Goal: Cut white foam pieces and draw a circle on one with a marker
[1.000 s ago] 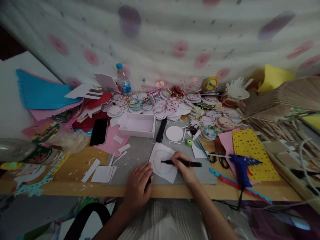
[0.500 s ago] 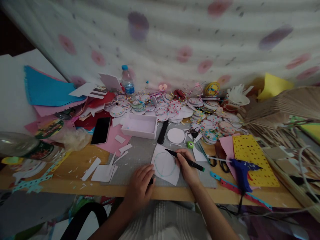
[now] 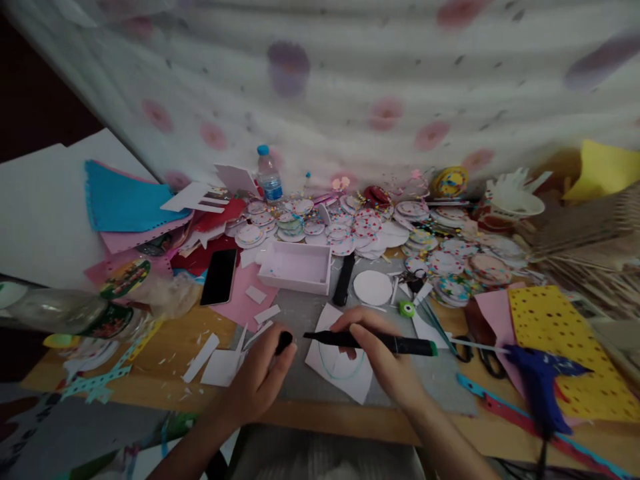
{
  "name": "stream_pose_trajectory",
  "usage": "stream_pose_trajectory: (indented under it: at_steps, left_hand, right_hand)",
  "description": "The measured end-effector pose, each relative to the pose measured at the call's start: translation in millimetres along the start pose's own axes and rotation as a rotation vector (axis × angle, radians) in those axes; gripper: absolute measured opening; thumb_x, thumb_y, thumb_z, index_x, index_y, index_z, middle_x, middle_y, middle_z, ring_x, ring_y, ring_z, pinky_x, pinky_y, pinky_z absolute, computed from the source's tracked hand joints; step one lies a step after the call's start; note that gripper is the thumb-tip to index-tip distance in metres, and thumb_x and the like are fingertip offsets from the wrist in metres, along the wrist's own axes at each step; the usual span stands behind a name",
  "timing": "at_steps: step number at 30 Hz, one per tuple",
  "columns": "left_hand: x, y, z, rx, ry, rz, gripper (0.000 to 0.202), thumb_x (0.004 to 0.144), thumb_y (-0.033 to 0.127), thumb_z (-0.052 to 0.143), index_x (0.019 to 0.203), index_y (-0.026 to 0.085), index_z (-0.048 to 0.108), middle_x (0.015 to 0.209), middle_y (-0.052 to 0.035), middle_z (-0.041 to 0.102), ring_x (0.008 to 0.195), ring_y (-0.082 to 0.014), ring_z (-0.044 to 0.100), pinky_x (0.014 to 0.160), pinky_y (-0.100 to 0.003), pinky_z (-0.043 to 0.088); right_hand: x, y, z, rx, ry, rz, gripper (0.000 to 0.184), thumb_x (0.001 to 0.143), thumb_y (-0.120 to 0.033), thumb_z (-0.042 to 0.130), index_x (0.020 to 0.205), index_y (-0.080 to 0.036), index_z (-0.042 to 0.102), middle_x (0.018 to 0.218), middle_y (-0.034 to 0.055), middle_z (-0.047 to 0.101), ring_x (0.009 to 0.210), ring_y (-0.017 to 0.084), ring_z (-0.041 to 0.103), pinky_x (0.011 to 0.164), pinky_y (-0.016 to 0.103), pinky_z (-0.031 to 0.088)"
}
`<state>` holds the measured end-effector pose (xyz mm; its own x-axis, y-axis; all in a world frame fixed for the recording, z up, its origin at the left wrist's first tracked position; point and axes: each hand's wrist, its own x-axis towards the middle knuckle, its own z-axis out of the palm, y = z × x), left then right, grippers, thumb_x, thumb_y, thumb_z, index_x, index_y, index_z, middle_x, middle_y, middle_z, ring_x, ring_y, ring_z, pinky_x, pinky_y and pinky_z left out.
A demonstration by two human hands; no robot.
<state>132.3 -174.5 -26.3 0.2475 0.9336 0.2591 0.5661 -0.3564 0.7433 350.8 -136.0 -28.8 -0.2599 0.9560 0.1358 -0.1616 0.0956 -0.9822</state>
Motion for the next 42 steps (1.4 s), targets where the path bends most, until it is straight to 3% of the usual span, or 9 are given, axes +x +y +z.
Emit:
stream_pose_trajectory:
  at_steps: [5,10,16,20,22,29,34,38,42]
  left_hand:
    - [15,0,-13.0,0.009,-0.067,0.089,0.012,0.095,0.028,0.045,0.101,0.021,0.052,0.091,-0.0049,0.058,0.087,-0.0192,0.056,0.075,-0.031,0.048]
    - [21,1,-18.4,0.069,-0.110,0.162,0.016,0.095,0.032,0.046,0.098,0.019,0.055,0.087,-0.0052,0.057,0.083,-0.0196,0.055,0.070,-0.031,0.047]
    - [31,10,-13.7,0.211,-0.186,0.331,0.030,0.097,0.038,0.037,0.092,0.016,0.056,0.080,-0.0063,0.058,0.076,-0.0204,0.054,0.065,-0.031,0.045]
    - [33,20,-5.0,0.335,-0.238,0.523,0.037,0.098,0.036,0.030,0.080,0.015,0.055,0.072,-0.0065,0.057,0.067,-0.0205,0.053,0.059,-0.032,0.043]
    - [34,25,-4.1,0.370,-0.262,0.596,0.037,0.098,0.032,0.029,0.075,0.016,0.054,0.068,-0.0056,0.056,0.062,-0.0195,0.051,0.057,-0.032,0.042]
    - [36,39,-11.5,0.509,-0.282,0.760,0.029,0.092,0.017,0.035,0.067,0.017,0.050,0.059,-0.0030,0.049,0.052,-0.0177,0.047,0.048,-0.031,0.037]
    - [38,48,-10.3,0.578,-0.296,0.775,0.023,0.088,0.012,0.038,0.069,0.016,0.050,0.058,-0.0022,0.048,0.051,-0.0179,0.047,0.047,-0.032,0.036]
    - [55,59,-9.6,0.515,-0.298,0.650,0.024,0.093,0.022,0.041,0.074,0.015,0.053,0.066,-0.0038,0.054,0.060,-0.0194,0.053,0.054,-0.032,0.042]
    - [84,42,-30.2,0.301,-0.254,0.440,0.042,0.094,0.047,0.042,0.113,0.012,0.053,0.099,-0.0101,0.065,0.091,-0.0231,0.060,0.079,-0.036,0.049]
  right_hand:
    - [14,-19,10,0.028,-0.108,0.029,0.022,0.091,-0.035,0.052,0.087,-0.022,0.069,0.068,0.0015,0.059,0.056,0.014,0.051,0.047,0.027,0.036]
    - [15,-25,8,0.002,-0.121,0.066,0.023,0.091,-0.035,0.052,0.084,-0.023,0.070,0.063,-0.0003,0.058,0.052,0.013,0.049,0.046,0.026,0.035]
    - [3,-22,9,-0.073,-0.063,0.086,0.024,0.090,-0.033,0.052,0.080,-0.022,0.070,0.062,0.0005,0.059,0.052,0.014,0.049,0.046,0.026,0.036]
    - [-12,-18,31,0.025,0.186,-0.028,0.029,0.086,-0.033,0.054,0.061,-0.023,0.064,0.053,0.0007,0.052,0.052,0.017,0.049,0.046,0.028,0.038]
    - [-20,-19,40,0.071,0.259,-0.085,0.030,0.086,-0.037,0.054,0.061,-0.025,0.063,0.053,0.0009,0.052,0.052,0.018,0.048,0.047,0.030,0.039]
    - [-31,-19,52,0.201,0.268,-0.198,0.030,0.089,-0.043,0.049,0.070,-0.029,0.067,0.054,0.0003,0.048,0.050,0.020,0.046,0.043,0.032,0.036]
    - [-28,-18,54,0.356,0.356,-0.186,0.031,0.086,-0.044,0.048,0.067,-0.028,0.065,0.051,-0.0006,0.043,0.048,0.017,0.039,0.043,0.029,0.033]
    - [-3,-25,33,0.318,0.234,-0.025,0.028,0.080,-0.039,0.054,0.058,-0.025,0.062,0.050,0.0002,0.047,0.050,0.017,0.044,0.045,0.028,0.039]
    - [21,-24,-3,0.140,0.232,0.056,0.031,0.084,-0.034,0.047,0.058,-0.021,0.059,0.054,-0.0002,0.049,0.044,0.012,0.039,0.040,0.025,0.030]
